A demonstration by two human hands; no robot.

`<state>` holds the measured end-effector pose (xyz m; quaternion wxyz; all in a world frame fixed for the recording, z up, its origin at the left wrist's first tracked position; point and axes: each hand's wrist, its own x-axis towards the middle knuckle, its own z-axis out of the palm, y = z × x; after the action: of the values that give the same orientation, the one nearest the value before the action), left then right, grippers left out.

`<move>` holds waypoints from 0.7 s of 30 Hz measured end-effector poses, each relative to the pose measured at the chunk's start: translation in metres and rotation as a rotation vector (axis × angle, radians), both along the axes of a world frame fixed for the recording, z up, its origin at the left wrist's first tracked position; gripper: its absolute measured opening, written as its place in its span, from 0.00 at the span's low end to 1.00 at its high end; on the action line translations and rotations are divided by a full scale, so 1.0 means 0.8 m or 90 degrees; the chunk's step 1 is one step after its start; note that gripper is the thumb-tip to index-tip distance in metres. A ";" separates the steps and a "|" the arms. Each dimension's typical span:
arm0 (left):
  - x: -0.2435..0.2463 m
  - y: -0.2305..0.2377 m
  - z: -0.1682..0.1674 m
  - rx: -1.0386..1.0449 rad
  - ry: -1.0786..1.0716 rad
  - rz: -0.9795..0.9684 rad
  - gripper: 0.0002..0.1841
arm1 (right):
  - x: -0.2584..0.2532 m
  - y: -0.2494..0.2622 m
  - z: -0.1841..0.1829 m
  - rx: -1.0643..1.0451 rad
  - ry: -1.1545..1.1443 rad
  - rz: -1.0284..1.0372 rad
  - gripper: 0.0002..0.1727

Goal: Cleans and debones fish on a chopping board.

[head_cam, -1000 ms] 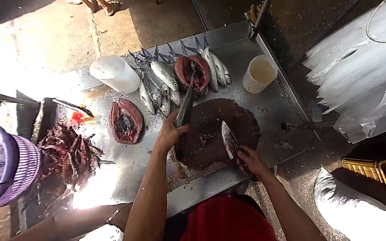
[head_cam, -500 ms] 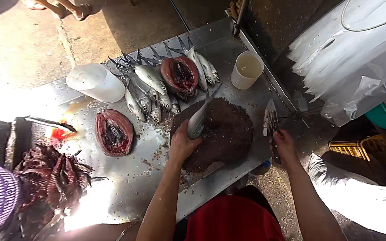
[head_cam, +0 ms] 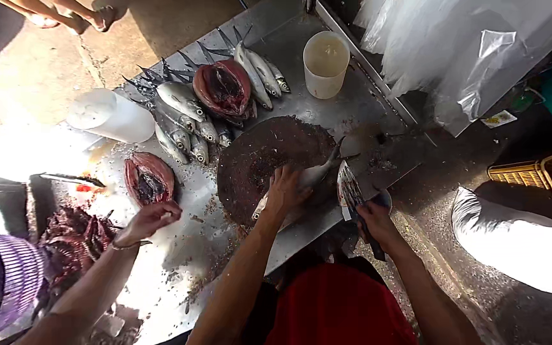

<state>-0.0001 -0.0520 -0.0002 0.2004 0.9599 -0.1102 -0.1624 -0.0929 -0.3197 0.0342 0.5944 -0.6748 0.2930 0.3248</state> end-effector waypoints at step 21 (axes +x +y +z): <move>0.026 -0.074 -0.051 -0.025 -0.146 -0.064 0.13 | 0.061 -0.011 -0.006 -0.120 0.063 0.259 0.23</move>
<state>0.0204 -0.1113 -0.0413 0.1966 0.9613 -0.1837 -0.0596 -0.0444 -0.3287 0.0293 0.4357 -0.7560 0.2085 0.4418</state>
